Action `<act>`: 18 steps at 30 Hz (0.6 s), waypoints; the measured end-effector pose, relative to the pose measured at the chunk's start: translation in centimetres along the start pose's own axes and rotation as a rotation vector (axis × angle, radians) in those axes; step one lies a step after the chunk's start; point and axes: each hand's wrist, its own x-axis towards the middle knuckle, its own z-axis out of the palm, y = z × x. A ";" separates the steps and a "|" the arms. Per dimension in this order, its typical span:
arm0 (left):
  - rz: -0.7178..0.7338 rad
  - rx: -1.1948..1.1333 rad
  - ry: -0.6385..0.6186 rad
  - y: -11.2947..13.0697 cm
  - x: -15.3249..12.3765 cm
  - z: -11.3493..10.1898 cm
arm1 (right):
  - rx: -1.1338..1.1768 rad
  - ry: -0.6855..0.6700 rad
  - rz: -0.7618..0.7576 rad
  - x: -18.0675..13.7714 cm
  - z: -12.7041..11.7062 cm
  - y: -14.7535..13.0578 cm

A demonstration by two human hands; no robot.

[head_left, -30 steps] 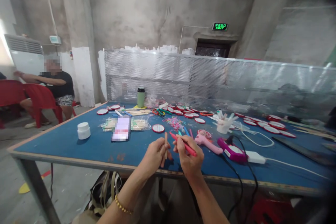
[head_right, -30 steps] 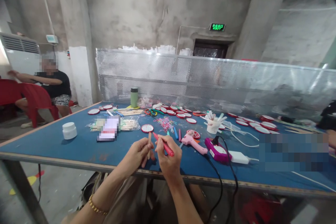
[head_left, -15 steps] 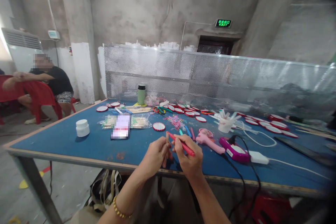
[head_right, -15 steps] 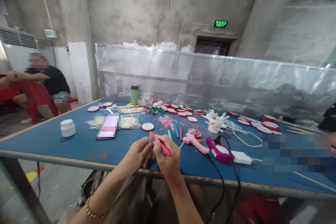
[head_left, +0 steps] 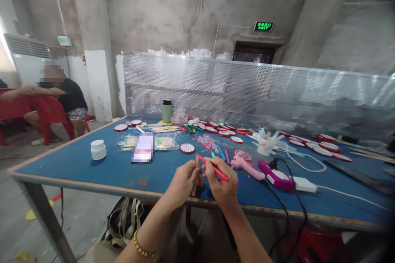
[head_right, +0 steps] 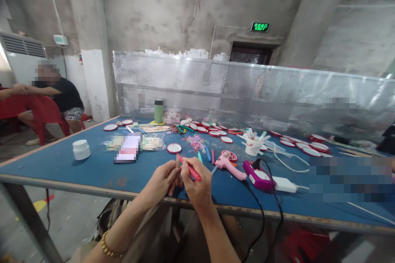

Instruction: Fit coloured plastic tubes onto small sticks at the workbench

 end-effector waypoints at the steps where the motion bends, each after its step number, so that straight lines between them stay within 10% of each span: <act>1: -0.002 -0.002 0.002 0.1 0.0 0.0 | 0.002 0.000 0.007 0.0 0.0 0.0; 18: -0.008 -0.002 0.005 0.4 -0.2 0.0 | 0.010 0.015 0.025 -0.1 0.1 0.1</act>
